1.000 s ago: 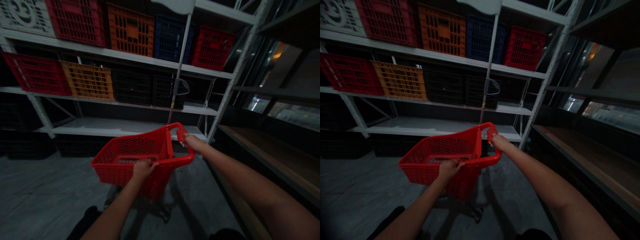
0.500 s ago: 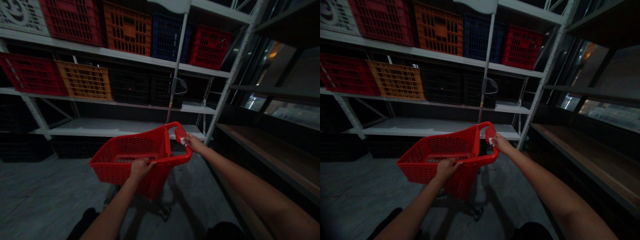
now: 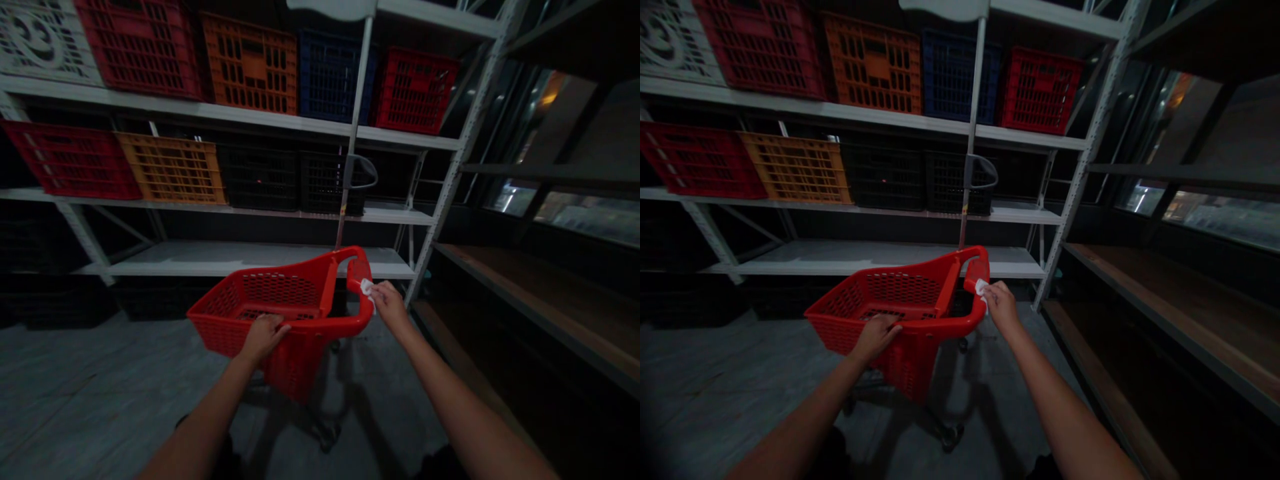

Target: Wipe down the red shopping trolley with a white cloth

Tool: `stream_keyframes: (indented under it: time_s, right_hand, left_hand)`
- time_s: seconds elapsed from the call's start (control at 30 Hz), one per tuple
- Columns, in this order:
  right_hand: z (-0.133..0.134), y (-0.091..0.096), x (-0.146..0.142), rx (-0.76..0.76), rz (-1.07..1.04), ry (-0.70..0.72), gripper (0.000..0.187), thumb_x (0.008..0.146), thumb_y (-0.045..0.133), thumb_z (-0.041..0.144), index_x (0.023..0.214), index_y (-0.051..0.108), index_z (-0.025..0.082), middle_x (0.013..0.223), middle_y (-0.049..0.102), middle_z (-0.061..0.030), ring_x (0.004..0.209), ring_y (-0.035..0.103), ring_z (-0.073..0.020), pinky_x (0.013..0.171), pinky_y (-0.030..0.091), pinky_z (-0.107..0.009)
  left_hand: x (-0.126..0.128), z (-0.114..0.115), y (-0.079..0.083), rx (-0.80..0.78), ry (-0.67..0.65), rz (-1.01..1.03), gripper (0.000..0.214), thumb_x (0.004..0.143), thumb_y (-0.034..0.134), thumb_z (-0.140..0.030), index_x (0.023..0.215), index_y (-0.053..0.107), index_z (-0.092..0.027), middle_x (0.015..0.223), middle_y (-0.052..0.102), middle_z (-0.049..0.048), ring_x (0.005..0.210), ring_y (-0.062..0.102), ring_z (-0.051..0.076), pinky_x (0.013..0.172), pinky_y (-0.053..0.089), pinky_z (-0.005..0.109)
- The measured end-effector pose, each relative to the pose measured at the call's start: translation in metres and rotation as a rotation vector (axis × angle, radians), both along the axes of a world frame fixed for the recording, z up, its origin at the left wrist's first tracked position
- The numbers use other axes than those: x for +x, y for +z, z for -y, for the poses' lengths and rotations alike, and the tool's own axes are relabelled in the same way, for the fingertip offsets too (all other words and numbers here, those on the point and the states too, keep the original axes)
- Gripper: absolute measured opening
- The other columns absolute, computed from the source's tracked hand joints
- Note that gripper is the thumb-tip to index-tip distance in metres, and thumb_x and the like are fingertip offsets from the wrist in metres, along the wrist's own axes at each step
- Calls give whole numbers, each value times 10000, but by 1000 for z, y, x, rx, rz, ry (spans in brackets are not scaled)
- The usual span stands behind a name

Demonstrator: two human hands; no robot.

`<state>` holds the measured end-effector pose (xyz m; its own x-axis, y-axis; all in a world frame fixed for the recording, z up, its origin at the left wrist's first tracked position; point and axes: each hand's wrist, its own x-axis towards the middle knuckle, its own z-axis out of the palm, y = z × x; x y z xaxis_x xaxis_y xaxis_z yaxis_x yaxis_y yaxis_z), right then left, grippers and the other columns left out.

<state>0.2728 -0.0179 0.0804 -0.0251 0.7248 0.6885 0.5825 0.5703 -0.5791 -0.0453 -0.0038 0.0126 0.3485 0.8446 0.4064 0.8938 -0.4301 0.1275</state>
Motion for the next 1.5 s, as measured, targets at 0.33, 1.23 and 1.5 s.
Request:
stream_keyframes:
  time_s: [0.33, 1.23, 1.5]
  right_hand:
    - [47, -14, -30, -62, -87, 166, 164, 821, 437, 209, 822, 597, 173, 797, 551, -31, 781, 531, -148, 695, 399, -238]
    - [-57, 45, -30, -115, 610, 186, 212, 778, 468, 86, 830, 660, 158, 794, 587, -42, 757, 519, -132, 679, 373, -230]
    - [-59, 70, -80, -304, 898, 477, 110, 723, 556, 166, 659, 643, 189, 595, 595, 32, 527, 467, -86, 512, 298, -188]
  left_hand:
    - [51, 48, 52, 71, 11, 166, 433, 854, 228, -426, 866, 587, -185, 905, 620, 67, 878, 534, 186, 820, 365, 327]
    - [104, 105, 94, -222, 136, -93, 578, 744, 291, -642, 856, 602, -167, 745, 655, 117, 735, 617, 245, 650, 432, 330]
    - [98, 107, 92, -197, 102, -89, 557, 742, 299, -641, 840, 604, -185, 729, 652, 102, 728, 616, 259, 636, 437, 349]
